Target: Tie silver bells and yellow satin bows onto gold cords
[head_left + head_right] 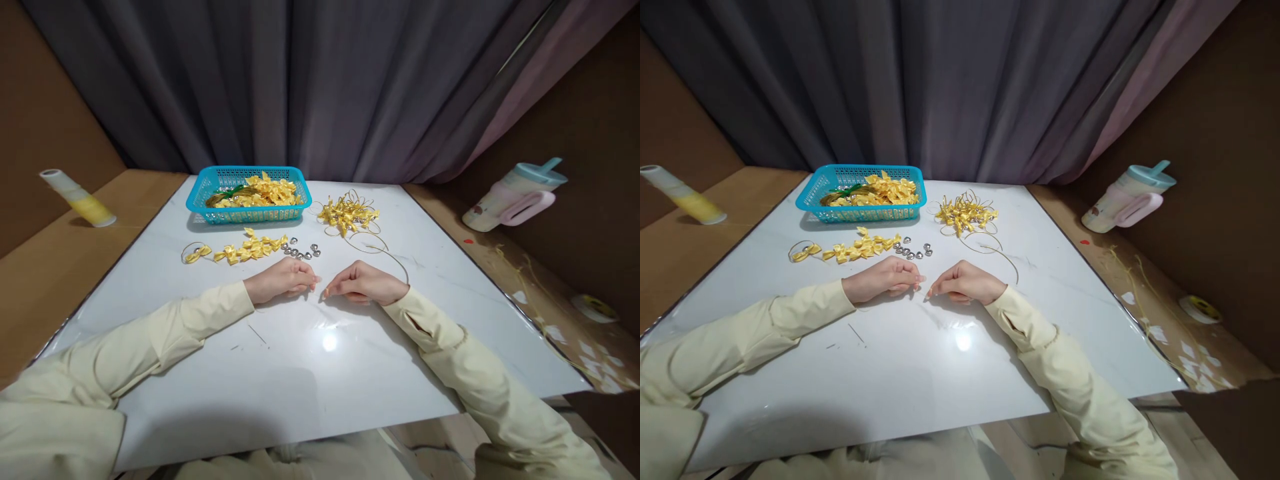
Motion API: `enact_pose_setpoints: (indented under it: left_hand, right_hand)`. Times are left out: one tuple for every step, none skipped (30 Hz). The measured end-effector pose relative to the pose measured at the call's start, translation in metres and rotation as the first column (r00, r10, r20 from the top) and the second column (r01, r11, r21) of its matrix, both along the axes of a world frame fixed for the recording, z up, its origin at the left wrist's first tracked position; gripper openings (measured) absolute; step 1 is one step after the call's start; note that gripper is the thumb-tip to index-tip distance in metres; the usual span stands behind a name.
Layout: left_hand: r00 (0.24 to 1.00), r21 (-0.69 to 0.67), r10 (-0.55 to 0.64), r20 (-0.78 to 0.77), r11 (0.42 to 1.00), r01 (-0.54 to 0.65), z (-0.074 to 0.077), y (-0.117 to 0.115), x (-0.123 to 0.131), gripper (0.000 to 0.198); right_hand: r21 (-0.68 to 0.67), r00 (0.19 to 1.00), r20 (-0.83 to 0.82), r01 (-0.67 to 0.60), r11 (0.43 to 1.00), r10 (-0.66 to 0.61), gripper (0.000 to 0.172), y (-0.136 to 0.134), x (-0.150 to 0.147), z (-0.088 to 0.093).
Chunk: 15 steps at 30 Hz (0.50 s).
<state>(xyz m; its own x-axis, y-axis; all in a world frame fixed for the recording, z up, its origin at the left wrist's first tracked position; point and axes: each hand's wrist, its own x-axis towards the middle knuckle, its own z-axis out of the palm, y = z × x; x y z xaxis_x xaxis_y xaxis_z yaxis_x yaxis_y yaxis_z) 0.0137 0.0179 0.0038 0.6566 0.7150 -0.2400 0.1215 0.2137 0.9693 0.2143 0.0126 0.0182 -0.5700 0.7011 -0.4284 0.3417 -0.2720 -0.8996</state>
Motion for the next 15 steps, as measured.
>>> enact_pose_setpoints:
  left_hand:
    - [1.0,0.005,0.0,-0.004,1.0,0.0,-0.001,0.0,0.0,0.029]
    - [1.0,0.019,-0.006,-0.012,1.0,0.006,-0.001,0.0,0.001,0.029]
    - [1.0,0.04,-0.016,-0.023,0.999,0.017,0.0,0.0,0.0,0.03]
    - [0.999,0.064,-0.03,-0.035,0.997,0.032,0.004,0.001,-0.001,0.029]
    - [0.997,0.1,-0.052,-0.051,0.993,0.057,0.01,0.003,-0.002,0.029]
    - [0.995,0.134,-0.078,-0.062,0.987,0.086,0.018,0.005,-0.004,0.028]
    - [0.992,0.16,-0.103,-0.073,0.981,0.113,0.029,0.007,-0.006,0.026]
    - [0.984,0.228,-0.147,-0.105,0.959,0.168,0.042,0.009,-0.009,0.024]
    - [0.974,0.297,-0.192,-0.124,0.929,0.221,0.056,0.011,-0.011,0.023]
    - [0.964,0.365,-0.213,-0.16,0.894,0.258,0.071,0.012,-0.013,0.022]
    - [0.954,0.423,-0.233,-0.191,0.857,0.294,0.086,0.011,-0.014,0.021]
    - [0.944,0.476,-0.238,-0.227,0.819,0.321,0.1,0.01,-0.014,0.021]
    - [0.934,0.531,-0.243,-0.261,0.772,0.349,0.112,0.007,-0.014,0.021]
    - [0.916,0.581,-0.258,-0.306,0.712,0.395,0.122,0.004,-0.012,0.022]
    - [0.895,0.617,-0.274,-0.352,0.651,0.442,0.129,0.001,-0.01,0.025]
  right_hand:
    - [-0.009,1.0,0.0,-0.005,1.0,0.005,0.024,0.0,0.0,0.0]
    - [-0.015,1.0,-0.005,-0.012,1.0,0.012,0.024,0.0,0.001,0.0]
    - [-0.018,0.999,-0.016,-0.027,0.999,0.027,0.024,0.0,0.002,0.0]
    - [-0.024,0.998,-0.039,-0.053,0.998,0.052,0.024,0.001,0.004,0.0]
    - [-0.031,0.994,-0.075,-0.083,0.996,0.08,0.025,0.003,0.006,0.0]
    - [-0.034,0.987,-0.124,-0.108,0.994,0.103,0.027,0.005,0.008,0.0]
    - [-0.032,0.978,-0.182,-0.113,0.993,0.105,0.03,0.008,0.01,0.001]
    - [-0.028,0.966,-0.244,-0.096,0.995,0.086,0.033,0.011,0.01,0.002]
    - [-0.032,0.952,-0.3,-0.073,0.997,0.06,0.038,0.013,0.008,0.005]
    - [-0.048,0.938,-0.345,-0.062,0.997,0.041,0.044,0.016,0.004,0.008]
    - [-0.077,0.925,-0.379,-0.078,0.994,0.043,0.052,0.017,-0.002,0.013]
    - [-0.114,0.912,-0.402,-0.132,0.985,0.076,0.06,0.017,-0.01,0.019]
    - [-0.149,0.901,-0.413,-0.213,0.966,0.135,0.068,0.016,-0.019,0.026]
    - [-0.165,0.89,-0.408,-0.288,0.943,0.2,0.073,0.013,-0.03,0.034]
    - [-0.147,0.886,-0.38,-0.34,0.929,0.264,0.074,0.01,-0.042,0.043]
